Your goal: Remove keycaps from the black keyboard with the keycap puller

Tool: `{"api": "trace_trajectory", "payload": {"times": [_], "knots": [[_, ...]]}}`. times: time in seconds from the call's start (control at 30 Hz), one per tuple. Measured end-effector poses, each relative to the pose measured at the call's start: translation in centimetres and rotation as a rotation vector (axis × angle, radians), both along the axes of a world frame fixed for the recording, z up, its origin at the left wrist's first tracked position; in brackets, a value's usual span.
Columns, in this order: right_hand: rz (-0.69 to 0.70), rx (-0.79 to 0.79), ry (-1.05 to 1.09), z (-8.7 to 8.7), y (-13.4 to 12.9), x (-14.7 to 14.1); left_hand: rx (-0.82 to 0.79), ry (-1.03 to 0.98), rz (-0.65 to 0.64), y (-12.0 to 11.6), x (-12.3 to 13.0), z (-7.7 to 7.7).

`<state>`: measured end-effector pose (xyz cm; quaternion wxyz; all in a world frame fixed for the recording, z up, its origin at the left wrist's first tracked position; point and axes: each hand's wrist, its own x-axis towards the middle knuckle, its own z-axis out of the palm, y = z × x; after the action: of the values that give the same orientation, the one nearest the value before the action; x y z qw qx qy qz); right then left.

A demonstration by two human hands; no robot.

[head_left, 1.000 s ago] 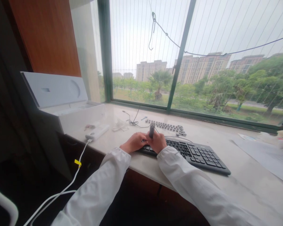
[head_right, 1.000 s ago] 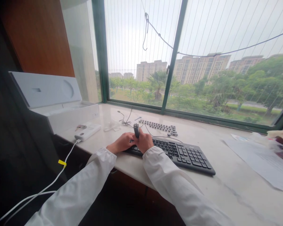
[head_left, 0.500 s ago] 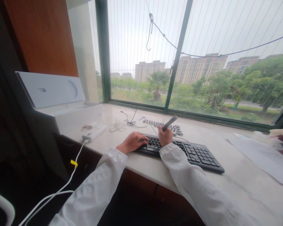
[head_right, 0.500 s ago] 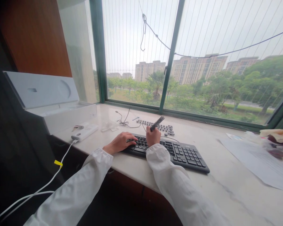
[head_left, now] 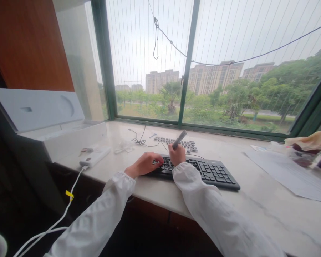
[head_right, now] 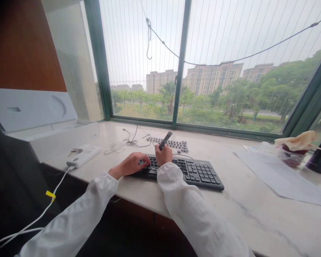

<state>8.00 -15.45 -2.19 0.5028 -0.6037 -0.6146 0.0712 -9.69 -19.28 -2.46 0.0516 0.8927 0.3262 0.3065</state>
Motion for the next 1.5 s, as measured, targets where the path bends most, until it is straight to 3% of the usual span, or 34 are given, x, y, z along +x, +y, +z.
{"api": "trace_trajectory", "payload": {"times": [0.23,0.53,0.93,1.03,1.23,1.33,1.5], "knots": [[0.023,0.001,0.006,0.3,-0.1,0.5,-0.087,-0.036,0.063,0.1,-0.5,-0.2],[0.052,0.007,0.009,0.4,-0.4,0.4,-0.144,-0.068,-0.029,-0.4,-0.4,0.2],[0.23,0.041,-0.052,0.2,-0.5,-0.2,0.003,-0.176,0.118,-0.2,-0.9,0.0],[0.174,0.057,0.008,1.1,-0.2,0.6,0.023,-0.157,0.144,0.0,-1.0,-0.2],[-0.136,0.017,0.219,3.2,0.8,4.9,0.046,-0.163,0.322,0.4,-1.3,-0.5],[-0.206,-0.033,0.229,3.0,1.3,6.6,0.025,-0.179,0.354,0.4,-1.2,-0.6],[-0.198,-0.053,0.25,2.0,1.9,7.1,-0.003,-0.169,0.433,0.2,-1.1,-0.3]]}}
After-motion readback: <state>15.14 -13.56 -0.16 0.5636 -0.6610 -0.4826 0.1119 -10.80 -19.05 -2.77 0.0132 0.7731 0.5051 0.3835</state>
